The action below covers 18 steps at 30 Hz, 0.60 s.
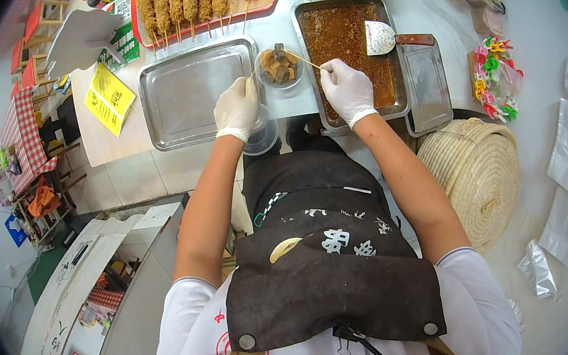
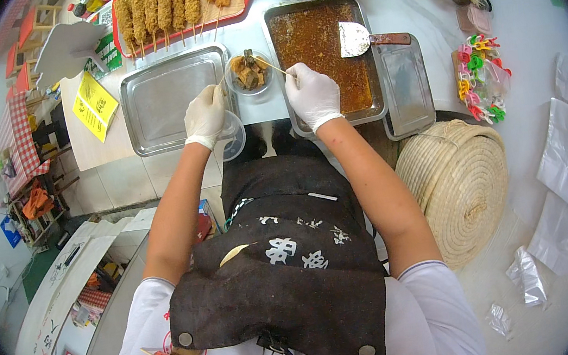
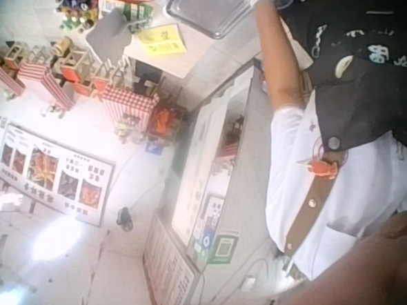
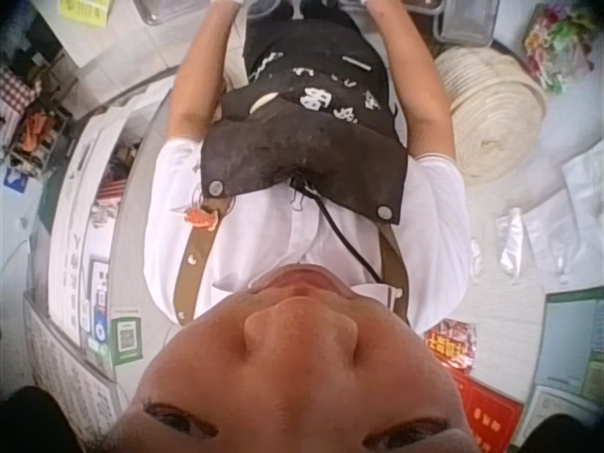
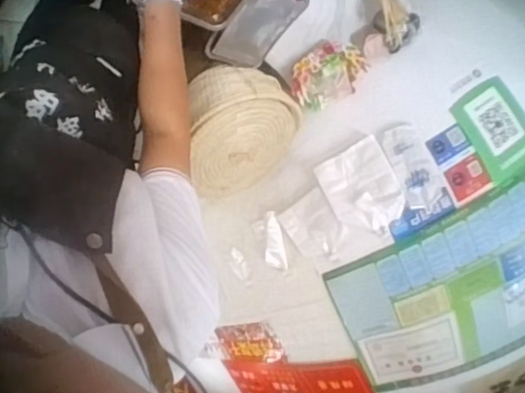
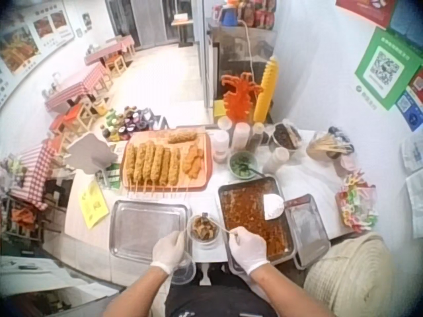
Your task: The person scoops seasoned cubes from a metal tray into a plastic container using a spatula, then adds skewers and a spoonful of sauce from a refrigerator. They sprinkle chopped green onions on top, place a lid on the container, and set it on the counter.
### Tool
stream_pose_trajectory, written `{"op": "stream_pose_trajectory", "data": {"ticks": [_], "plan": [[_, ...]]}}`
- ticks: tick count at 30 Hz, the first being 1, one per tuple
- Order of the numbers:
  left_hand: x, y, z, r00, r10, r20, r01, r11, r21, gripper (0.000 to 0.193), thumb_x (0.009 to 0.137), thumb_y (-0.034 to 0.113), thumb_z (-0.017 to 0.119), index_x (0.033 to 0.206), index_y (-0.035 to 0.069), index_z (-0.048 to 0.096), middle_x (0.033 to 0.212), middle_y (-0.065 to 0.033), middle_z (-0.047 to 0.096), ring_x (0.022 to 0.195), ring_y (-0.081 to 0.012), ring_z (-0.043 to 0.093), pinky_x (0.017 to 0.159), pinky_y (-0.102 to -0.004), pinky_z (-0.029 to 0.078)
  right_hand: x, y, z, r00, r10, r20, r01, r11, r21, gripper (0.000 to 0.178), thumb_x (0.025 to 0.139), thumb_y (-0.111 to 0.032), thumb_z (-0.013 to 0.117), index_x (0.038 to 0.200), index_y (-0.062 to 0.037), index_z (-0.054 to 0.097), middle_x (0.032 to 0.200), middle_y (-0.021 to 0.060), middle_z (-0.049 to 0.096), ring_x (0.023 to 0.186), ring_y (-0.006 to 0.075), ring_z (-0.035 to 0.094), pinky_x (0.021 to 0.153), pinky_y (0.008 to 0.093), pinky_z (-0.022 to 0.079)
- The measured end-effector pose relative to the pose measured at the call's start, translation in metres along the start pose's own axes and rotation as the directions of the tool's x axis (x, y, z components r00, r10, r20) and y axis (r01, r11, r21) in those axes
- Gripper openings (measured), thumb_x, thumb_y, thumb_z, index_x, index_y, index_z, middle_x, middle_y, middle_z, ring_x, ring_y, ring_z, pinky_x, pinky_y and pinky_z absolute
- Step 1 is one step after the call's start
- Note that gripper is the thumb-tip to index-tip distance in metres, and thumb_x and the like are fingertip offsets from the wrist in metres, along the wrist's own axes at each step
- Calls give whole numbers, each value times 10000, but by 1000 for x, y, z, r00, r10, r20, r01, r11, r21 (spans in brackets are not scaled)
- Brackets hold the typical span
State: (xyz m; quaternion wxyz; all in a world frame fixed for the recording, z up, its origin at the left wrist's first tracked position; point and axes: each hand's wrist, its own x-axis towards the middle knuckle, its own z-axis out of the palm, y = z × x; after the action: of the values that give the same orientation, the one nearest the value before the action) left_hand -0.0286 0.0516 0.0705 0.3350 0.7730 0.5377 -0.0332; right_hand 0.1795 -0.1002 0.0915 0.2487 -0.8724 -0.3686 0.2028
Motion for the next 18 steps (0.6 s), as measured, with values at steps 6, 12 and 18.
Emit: {"op": "stream_pose_trajectory", "data": {"ticks": [6,12,18], "plan": [[16,5,-9,998,27,62,-37,986,162,484,1101,490,459,1069,106,752,1044,-255,763,1027,-494,712,903,-594,540,1,-4,-11,999,38,-11,-37,998,45,145,996,-286,687,1008,-164,766,841,153,775,806,390,767,749,523,593],[6,-4,-25,994,29,103,-51,974,221,496,1096,496,455,1089,110,766,1045,-249,767,1026,-488,717,907,-588,543,-4,-5,-16,998,70,7,-70,997,39,141,991,-274,681,1002,-161,764,838,153,777,812,393,767,762,524,595],[3,3,-35,995,43,86,-61,973,221,493,1087,489,467,1090,110,782,1035,-243,770,1024,-482,718,907,-578,547,3,0,0,977,154,144,-167,983,79,200,1002,-305,662,1046,-150,781,920,182,788,911,413,766,849,521,595]]}}
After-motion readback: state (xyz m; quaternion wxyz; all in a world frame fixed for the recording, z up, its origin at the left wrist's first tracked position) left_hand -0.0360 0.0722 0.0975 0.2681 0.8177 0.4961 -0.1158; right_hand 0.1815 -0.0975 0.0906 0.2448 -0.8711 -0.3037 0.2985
